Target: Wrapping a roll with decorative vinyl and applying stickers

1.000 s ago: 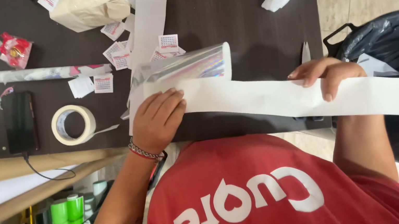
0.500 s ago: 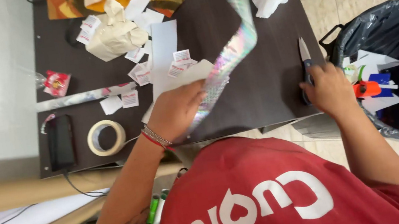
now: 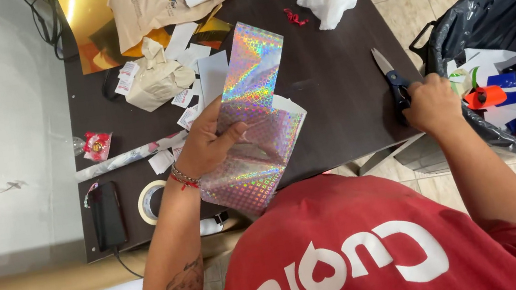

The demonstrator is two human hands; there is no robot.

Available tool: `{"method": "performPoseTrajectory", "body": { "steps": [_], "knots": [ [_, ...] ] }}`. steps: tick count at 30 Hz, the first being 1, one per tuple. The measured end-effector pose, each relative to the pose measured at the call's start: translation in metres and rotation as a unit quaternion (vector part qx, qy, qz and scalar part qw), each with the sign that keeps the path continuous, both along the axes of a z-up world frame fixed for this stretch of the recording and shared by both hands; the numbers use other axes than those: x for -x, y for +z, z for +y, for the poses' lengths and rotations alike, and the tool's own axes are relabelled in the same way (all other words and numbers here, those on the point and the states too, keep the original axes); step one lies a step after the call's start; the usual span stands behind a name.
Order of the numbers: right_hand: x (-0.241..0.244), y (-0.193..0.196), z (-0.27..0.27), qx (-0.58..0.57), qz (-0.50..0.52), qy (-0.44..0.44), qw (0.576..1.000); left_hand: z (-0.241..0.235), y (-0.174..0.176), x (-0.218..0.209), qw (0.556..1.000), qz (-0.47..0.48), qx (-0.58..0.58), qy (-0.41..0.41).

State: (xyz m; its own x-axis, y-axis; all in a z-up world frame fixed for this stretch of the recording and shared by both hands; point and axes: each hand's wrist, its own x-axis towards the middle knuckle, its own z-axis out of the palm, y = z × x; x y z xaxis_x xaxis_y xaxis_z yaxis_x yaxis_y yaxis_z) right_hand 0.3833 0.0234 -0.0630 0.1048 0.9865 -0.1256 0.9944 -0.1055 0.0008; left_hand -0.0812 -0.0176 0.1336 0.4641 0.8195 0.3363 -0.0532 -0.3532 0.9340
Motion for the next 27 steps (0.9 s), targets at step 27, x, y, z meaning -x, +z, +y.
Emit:
{"method": "performPoseTrajectory", "body": {
  "steps": [27],
  "knots": [
    [0.046,0.090,-0.029,0.252,0.673,0.241,0.652,0.038,-0.025,-0.004,0.996,-0.038,0.003,-0.076]
  ]
}}
